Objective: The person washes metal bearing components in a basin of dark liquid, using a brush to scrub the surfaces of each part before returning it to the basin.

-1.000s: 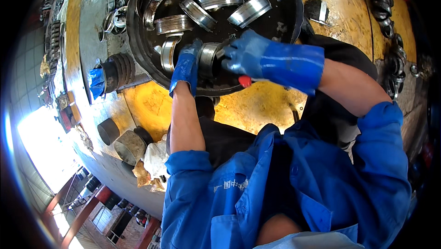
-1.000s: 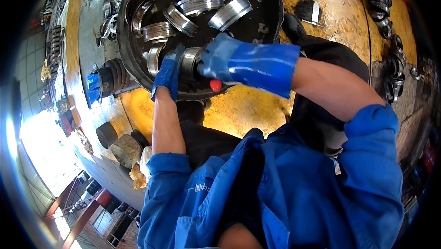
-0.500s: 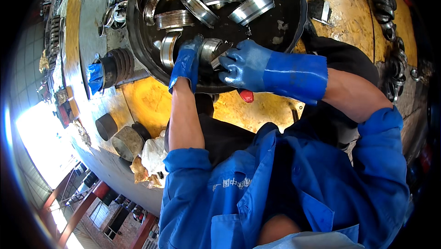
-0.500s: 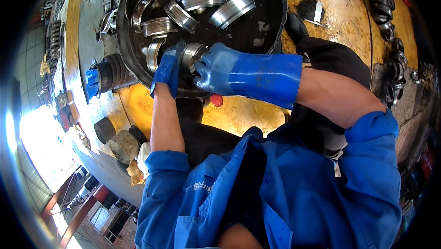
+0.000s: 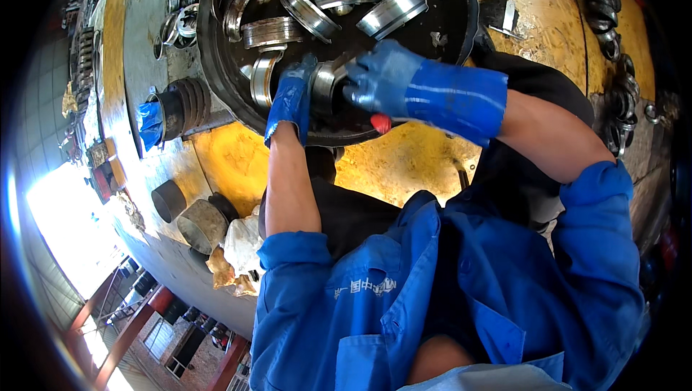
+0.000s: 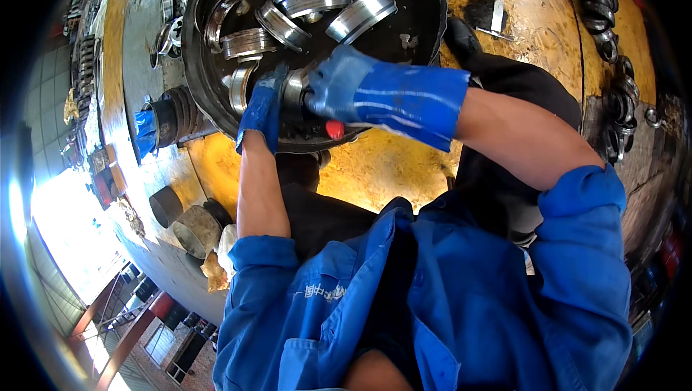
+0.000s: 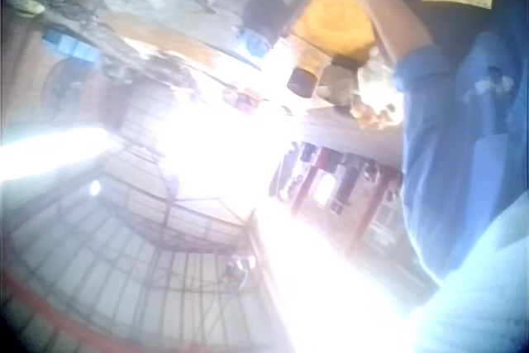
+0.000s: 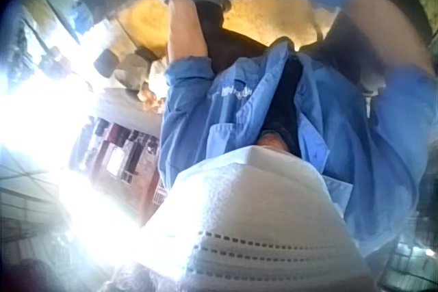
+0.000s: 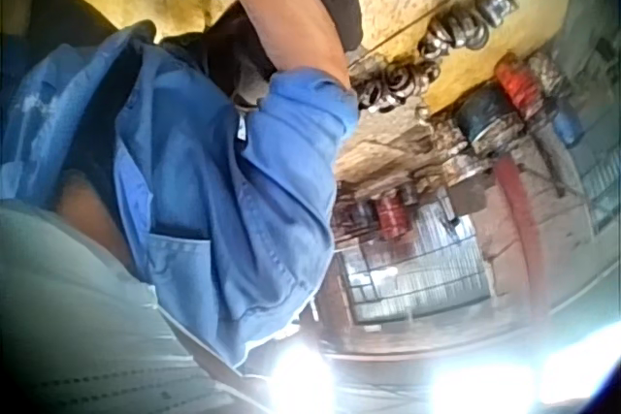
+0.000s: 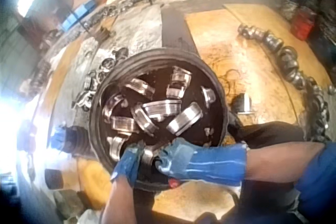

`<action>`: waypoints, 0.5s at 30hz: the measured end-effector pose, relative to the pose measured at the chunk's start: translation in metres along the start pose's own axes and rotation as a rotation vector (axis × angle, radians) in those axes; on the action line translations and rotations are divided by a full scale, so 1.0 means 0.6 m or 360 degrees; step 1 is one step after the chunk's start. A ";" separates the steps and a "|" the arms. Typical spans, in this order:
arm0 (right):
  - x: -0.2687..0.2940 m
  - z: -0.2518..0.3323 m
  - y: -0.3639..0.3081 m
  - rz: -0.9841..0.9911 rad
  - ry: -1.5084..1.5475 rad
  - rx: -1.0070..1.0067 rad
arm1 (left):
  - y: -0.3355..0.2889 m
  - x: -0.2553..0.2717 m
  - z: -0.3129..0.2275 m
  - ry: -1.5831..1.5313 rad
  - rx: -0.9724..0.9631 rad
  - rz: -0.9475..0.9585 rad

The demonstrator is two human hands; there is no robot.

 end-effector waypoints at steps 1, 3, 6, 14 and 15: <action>-0.003 -0.010 -0.003 -0.0165 -0.0010 -0.0022 | 0.002 -0.001 0.000 -0.0001 -0.0005 0.0002; -0.013 -0.003 -0.012 -0.0422 0.0011 0.0039 | 0.007 -0.002 -0.002 0.0018 -0.0028 0.0006; -0.004 0.049 -0.011 -0.0487 0.0043 0.0171 | 0.007 -0.001 -0.003 0.0017 -0.0029 0.0002; 0.002 -0.024 0.002 0.0044 0.0201 -0.0061 | 0.014 0.004 0.009 0.0019 -0.0028 0.0005; -0.002 -0.010 0.003 -0.0005 0.0209 0.0011 | 0.015 0.008 0.012 0.0016 -0.0031 0.0008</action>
Point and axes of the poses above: each hand's wrist, its own y-axis towards the middle knuckle, its own x-axis out of the back of the hand, z = x × y, the point moved 5 cm from there along y, towards the middle knuckle, and after that the axes turned 9 degrees about x, right-handed, at the moved point
